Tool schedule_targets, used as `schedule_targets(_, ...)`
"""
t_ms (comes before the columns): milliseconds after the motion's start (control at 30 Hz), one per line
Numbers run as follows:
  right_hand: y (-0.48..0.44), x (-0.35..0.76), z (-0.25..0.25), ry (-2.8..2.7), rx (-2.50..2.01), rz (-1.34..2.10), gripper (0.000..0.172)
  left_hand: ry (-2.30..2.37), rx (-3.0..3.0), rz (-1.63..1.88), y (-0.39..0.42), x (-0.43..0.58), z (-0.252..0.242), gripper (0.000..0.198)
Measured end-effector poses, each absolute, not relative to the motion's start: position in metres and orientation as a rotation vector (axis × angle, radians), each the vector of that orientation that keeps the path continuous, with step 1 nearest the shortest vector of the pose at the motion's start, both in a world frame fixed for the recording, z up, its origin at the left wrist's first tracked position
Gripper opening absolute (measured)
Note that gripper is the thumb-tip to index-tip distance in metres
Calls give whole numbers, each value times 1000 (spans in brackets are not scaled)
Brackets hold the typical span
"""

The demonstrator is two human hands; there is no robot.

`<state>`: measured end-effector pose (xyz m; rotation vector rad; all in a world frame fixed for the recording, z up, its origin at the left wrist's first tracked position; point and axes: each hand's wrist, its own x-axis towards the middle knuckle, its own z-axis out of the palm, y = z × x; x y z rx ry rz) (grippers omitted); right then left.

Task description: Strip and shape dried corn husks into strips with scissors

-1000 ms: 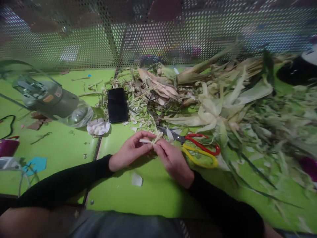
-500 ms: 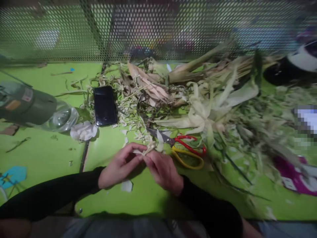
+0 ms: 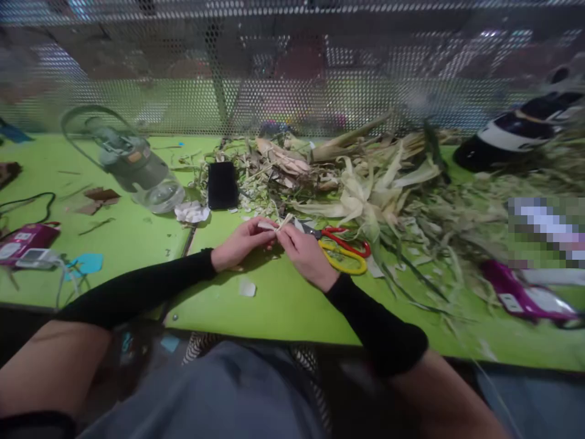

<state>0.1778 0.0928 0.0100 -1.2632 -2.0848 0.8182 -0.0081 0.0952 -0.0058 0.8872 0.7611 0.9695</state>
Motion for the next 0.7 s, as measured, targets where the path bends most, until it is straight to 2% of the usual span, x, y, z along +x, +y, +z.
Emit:
schedule_targets(333,101,172,19,-2175,-1207,692,36,895,1030,932,99,-11,15,7)
schedule_targets(700,79,154,13,-2126,-1231,713,36,985,1170,1057,71,-21,11,13)
